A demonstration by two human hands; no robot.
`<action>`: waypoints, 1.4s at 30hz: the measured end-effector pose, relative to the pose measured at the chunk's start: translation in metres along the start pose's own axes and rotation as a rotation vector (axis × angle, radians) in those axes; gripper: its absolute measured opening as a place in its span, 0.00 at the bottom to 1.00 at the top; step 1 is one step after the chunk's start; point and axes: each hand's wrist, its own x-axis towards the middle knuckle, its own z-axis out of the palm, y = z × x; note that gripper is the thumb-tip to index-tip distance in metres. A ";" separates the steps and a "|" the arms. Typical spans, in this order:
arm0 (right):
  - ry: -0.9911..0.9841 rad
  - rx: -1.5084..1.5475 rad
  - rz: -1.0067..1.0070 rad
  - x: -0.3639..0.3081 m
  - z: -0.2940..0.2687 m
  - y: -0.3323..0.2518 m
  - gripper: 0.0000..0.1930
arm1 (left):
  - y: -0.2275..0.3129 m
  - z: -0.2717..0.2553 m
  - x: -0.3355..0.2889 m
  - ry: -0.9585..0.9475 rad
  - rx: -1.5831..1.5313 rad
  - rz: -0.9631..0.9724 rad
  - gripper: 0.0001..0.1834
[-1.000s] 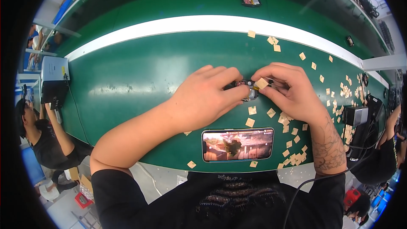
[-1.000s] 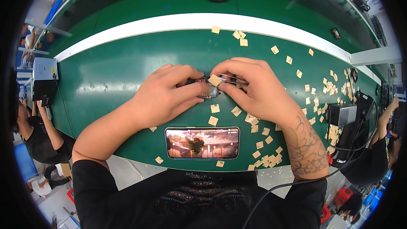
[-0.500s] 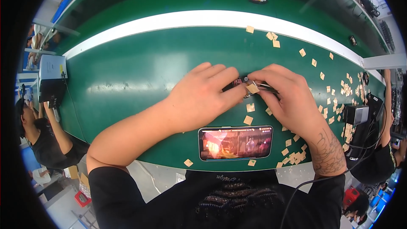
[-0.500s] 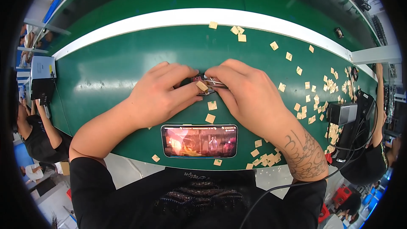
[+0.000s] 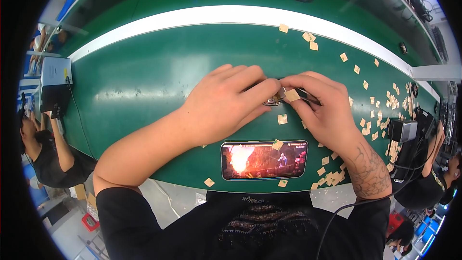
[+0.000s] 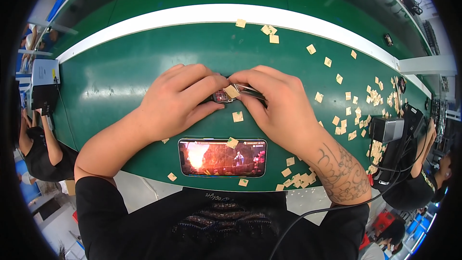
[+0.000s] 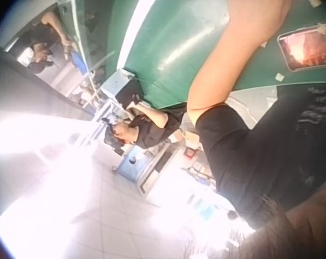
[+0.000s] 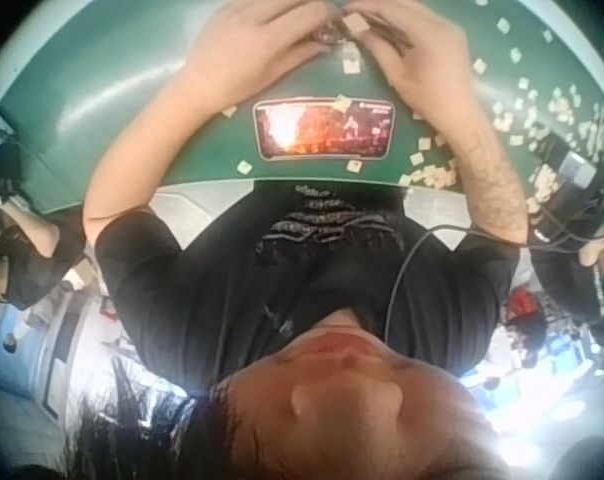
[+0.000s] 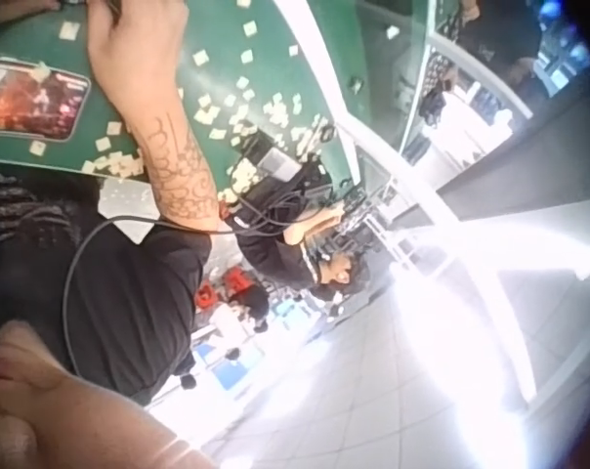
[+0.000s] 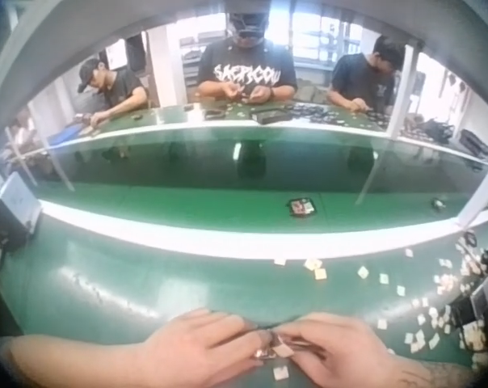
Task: Assembling small electronic components by placing them into plastic housings at a workstation.
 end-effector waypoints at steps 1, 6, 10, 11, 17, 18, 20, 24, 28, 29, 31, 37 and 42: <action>-0.003 0.002 0.001 -0.001 0.001 0.001 0.13 | 0.001 -0.002 0.000 -0.007 0.014 -0.005 0.23; 0.049 -0.013 -0.077 0.000 0.008 0.006 0.12 | -0.001 0.001 -0.002 -0.018 -0.011 -0.021 0.24; 0.013 -0.052 -0.009 0.007 0.000 0.006 0.11 | 0.000 0.002 -0.003 -0.003 -0.004 -0.044 0.26; 0.009 -0.042 0.005 0.010 0.000 0.009 0.11 | -0.005 0.002 0.000 0.011 0.008 -0.042 0.26; 0.073 0.024 -0.089 0.009 0.001 0.023 0.17 | -0.008 0.002 0.007 0.009 -0.099 -0.060 0.28; 0.075 0.020 -0.092 0.008 0.001 0.020 0.17 | -0.008 0.002 0.006 0.001 -0.087 -0.076 0.28; 0.025 -0.094 -0.068 0.005 0.001 0.010 0.17 | -0.004 -0.001 0.004 -0.023 -0.106 -0.122 0.29; 0.000 -0.068 -0.020 0.003 0.002 0.005 0.12 | -0.004 0.002 0.000 -0.005 -0.036 -0.073 0.30; 0.052 -0.028 -0.074 -0.001 0.008 0.008 0.13 | -0.004 0.002 0.001 0.015 -0.080 -0.057 0.29; 0.047 -0.030 -0.076 -0.001 0.008 0.006 0.13 | -0.004 0.002 0.000 0.020 -0.080 -0.061 0.29; 0.038 -0.050 -0.049 -0.001 0.009 0.004 0.13 | -0.004 0.003 -0.001 0.027 -0.069 -0.066 0.28; -0.006 -0.070 -0.008 0.006 0.002 -0.001 0.13 | -0.007 0.004 -0.004 -0.010 -0.068 -0.076 0.22; -0.003 -0.069 -0.013 0.003 0.001 0.002 0.13 | -0.003 0.005 0.000 -0.035 -0.210 -0.129 0.16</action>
